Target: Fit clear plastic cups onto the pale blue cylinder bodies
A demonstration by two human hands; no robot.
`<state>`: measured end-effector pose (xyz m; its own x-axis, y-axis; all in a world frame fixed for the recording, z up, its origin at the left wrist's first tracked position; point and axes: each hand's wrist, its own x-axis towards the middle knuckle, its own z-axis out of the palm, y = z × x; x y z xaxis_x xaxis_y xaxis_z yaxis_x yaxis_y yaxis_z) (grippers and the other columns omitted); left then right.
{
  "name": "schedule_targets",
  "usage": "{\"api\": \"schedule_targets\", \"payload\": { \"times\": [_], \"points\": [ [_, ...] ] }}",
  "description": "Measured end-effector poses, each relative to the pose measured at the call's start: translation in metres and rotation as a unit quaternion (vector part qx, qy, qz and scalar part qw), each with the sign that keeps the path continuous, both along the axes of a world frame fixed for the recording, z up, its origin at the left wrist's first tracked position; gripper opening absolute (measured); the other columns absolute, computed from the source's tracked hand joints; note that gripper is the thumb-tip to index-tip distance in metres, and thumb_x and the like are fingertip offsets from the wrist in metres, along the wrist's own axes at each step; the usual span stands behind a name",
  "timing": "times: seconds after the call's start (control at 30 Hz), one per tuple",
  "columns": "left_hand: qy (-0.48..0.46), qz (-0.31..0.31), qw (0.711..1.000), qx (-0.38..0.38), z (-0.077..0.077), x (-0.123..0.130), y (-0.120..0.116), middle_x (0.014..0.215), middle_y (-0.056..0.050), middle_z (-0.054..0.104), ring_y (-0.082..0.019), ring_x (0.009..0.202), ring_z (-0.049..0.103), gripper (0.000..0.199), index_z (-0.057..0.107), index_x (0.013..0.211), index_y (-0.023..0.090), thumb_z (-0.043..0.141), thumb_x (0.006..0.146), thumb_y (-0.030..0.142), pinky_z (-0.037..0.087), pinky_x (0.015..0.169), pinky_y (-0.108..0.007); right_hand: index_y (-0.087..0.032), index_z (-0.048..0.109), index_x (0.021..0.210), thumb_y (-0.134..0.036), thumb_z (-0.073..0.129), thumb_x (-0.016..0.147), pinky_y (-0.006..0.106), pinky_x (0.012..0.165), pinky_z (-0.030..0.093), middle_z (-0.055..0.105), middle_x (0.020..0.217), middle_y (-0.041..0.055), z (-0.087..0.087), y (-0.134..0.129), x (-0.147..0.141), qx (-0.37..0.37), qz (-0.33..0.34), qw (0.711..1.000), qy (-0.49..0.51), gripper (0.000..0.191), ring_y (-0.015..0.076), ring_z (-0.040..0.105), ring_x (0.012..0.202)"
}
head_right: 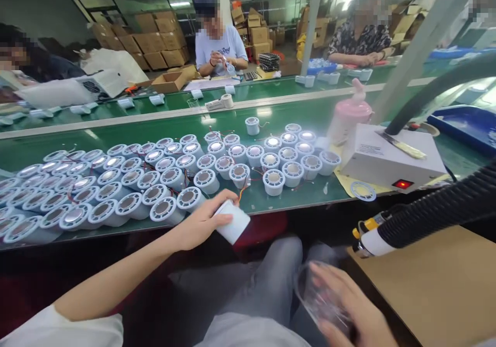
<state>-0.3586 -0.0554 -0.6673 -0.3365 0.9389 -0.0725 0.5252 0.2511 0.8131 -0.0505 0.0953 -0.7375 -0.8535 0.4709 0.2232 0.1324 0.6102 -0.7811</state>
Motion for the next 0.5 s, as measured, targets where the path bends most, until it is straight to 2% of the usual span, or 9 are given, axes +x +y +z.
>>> {"api": "schedule_targets", "payload": {
  "times": [0.03,0.1,0.17,0.23,0.3,0.37,0.43,0.5],
  "points": [
    [-0.122,-0.045,0.991,-0.012,-0.009,0.008,0.003,0.090,-0.003,0.058,-0.016,0.072,0.051,0.032,0.051,0.103,0.018,0.044,0.086,0.045,0.040,0.062,-0.026,-0.035,0.055,0.133,-0.034,0.058,0.087,0.041,0.079,0.060,0.062,0.122,0.0119,0.003,-0.009,-0.012,0.075,0.012,0.997,0.015,0.046,0.0321,0.066,0.104],
    [-0.272,-0.119,0.953,-0.054,-0.028,0.024,0.010,0.086,-0.003,0.058,-0.014,0.066,0.050,0.035,0.056,0.095,0.017,0.042,0.084,0.047,0.037,0.054,-0.023,-0.033,0.049,0.138,-0.028,0.058,0.087,0.043,0.081,0.059,0.055,0.129,0.0147,0.006,-0.021,-0.038,0.217,0.010,0.976,0.032,0.052,0.0331,0.062,0.110],
    [-0.315,-0.164,0.930,-0.097,-0.041,0.038,0.018,0.080,-0.003,0.057,-0.013,0.061,0.050,0.035,0.059,0.091,0.015,0.043,0.083,0.046,0.036,0.051,-0.023,-0.032,0.050,0.137,-0.021,0.056,0.087,0.048,0.079,0.058,0.051,0.132,0.0172,0.006,-0.025,-0.057,0.309,-0.013,0.951,0.016,0.052,0.0358,0.059,0.111],
    [-0.283,-0.189,0.935,-0.101,-0.044,0.048,0.024,0.081,-0.003,0.058,-0.014,0.066,0.052,0.028,0.061,0.091,0.016,0.047,0.084,0.039,0.041,0.057,-0.024,-0.029,0.059,0.128,-0.015,0.054,0.085,0.049,0.075,0.057,0.048,0.136,0.0178,0.006,-0.023,-0.065,0.326,-0.022,0.944,-0.041,0.045,0.0376,0.058,0.110],
    [-0.191,-0.198,0.960,-0.056,-0.040,0.053,0.026,0.091,-0.003,0.059,-0.016,0.081,0.055,0.019,0.064,0.092,0.017,0.052,0.084,0.030,0.045,0.073,-0.026,-0.026,0.067,0.110,-0.011,0.055,0.082,0.047,0.076,0.057,0.047,0.139,0.0152,0.007,-0.019,-0.062,0.248,-0.009,0.963,-0.101,0.033,0.0358,0.056,0.112],
    [-0.098,-0.196,0.976,-0.003,-0.034,0.055,0.027,0.097,-0.004,0.058,-0.018,0.092,0.055,0.015,0.066,0.094,0.018,0.057,0.084,0.026,0.043,0.085,-0.029,-0.024,0.068,0.095,-0.015,0.062,0.080,0.044,0.084,0.055,0.045,0.140,0.0111,0.011,-0.016,-0.056,0.116,0.008,0.985,-0.127,0.019,0.0322,0.054,0.116],
    [-0.063,-0.183,0.981,0.017,-0.034,0.055,0.026,0.096,-0.003,0.057,-0.018,0.092,0.055,0.016,0.066,0.098,0.019,0.060,0.085,0.026,0.043,0.084,-0.029,-0.025,0.068,0.090,-0.024,0.067,0.081,0.043,0.092,0.051,0.047,0.137,0.0080,0.017,-0.015,-0.052,0.000,0.013,0.991,-0.131,0.009,0.0288,0.053,0.119],
    [-0.074,-0.157,0.984,0.029,-0.039,0.056,0.026,0.097,-0.003,0.056,-0.017,0.089,0.055,0.023,0.066,0.104,0.021,0.066,0.083,0.032,0.045,0.079,-0.028,-0.026,0.068,0.088,-0.034,0.061,0.088,0.042,0.098,0.046,0.051,0.131,0.0067,0.023,-0.015,-0.051,-0.068,0.004,0.991,-0.118,0.011,0.0263,0.052,0.120]
  ]
}}
